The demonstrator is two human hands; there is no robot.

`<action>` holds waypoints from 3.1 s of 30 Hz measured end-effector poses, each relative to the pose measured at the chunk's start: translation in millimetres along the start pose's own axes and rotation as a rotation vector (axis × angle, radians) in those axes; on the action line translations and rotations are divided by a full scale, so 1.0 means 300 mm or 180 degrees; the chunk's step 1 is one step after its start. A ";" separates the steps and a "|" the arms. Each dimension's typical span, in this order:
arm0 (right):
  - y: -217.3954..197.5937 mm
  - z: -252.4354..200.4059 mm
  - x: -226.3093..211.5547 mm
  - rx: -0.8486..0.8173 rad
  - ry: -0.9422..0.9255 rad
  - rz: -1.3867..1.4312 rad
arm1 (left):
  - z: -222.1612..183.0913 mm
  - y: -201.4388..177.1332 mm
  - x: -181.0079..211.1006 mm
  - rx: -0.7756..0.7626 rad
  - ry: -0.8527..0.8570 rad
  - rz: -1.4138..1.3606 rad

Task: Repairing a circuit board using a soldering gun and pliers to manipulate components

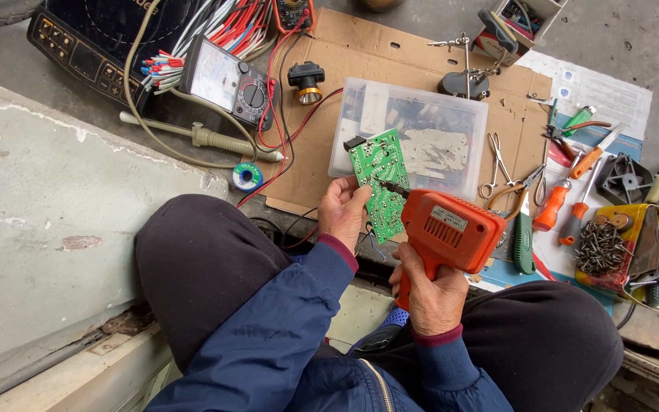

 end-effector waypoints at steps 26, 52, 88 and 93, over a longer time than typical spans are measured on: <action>0.004 0.003 0.016 -0.0117 -0.0087 -0.0034 | -0.005 0.006 0.001 -0.0024 -0.0076 -0.0032; -0.005 0.000 -0.012 0.0066 -0.0063 0.0037 | 0.008 0.003 -0.010 -0.0013 -0.0090 -0.0109; -0.022 0.019 -0.021 0.0139 -0.0066 0.0388 | 0.017 -0.002 -0.033 -0.0024 -0.0296 -0.0527; -0.030 0.028 -0.005 0.0166 -0.0008 0.0432 | 0.010 0.001 -0.027 0.0015 -0.0316 -0.0525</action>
Point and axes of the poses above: each hand's wrist, its own z-axis towards the middle knuckle, its own y-axis out of the palm, x = y × z, the point moved 7 cm from there along z, towards the middle knuckle, and after that the axes turned 4 degrees about x, right-handed, at the moved point
